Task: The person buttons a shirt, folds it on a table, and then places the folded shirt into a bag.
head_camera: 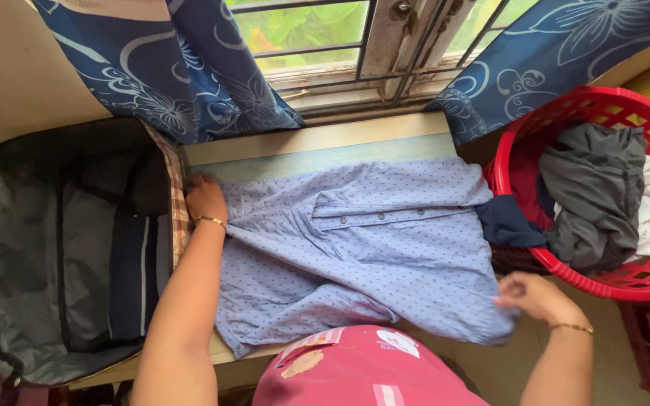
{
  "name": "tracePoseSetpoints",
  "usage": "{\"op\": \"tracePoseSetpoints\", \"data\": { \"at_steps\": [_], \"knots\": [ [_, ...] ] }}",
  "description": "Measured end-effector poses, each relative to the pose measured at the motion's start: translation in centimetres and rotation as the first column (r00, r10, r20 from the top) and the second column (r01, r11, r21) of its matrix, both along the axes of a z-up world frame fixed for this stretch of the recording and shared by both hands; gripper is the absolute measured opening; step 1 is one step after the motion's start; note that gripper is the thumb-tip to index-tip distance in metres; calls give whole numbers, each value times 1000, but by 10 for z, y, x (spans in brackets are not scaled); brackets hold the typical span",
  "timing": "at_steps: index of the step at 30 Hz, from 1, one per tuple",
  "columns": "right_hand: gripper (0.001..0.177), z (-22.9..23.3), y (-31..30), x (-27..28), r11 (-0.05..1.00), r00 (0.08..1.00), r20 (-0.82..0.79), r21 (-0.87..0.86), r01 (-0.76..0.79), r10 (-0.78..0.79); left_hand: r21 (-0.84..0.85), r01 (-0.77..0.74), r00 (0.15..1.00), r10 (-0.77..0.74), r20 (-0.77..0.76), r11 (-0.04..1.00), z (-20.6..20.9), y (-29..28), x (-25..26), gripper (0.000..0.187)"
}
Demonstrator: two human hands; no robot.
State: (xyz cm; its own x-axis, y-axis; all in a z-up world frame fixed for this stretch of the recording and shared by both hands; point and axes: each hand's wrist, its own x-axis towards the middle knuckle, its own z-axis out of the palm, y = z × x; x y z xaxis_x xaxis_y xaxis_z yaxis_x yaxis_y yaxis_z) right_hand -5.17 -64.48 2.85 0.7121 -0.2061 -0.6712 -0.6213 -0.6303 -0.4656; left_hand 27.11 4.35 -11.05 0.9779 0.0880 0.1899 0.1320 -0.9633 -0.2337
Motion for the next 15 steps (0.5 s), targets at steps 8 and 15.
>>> {"op": "tracePoseSetpoints", "data": {
  "at_steps": [8,15],
  "knots": [
    [33,14,127,146,936,592,737,-339,-95,327,-187,159,986,-167,-28,970,65,-23,-47,24],
    [44,4,251,185,749,267,704,-572,-336,658,-326,193,978,-209,-15,925,70,-52,-87,54]
  ]
}}
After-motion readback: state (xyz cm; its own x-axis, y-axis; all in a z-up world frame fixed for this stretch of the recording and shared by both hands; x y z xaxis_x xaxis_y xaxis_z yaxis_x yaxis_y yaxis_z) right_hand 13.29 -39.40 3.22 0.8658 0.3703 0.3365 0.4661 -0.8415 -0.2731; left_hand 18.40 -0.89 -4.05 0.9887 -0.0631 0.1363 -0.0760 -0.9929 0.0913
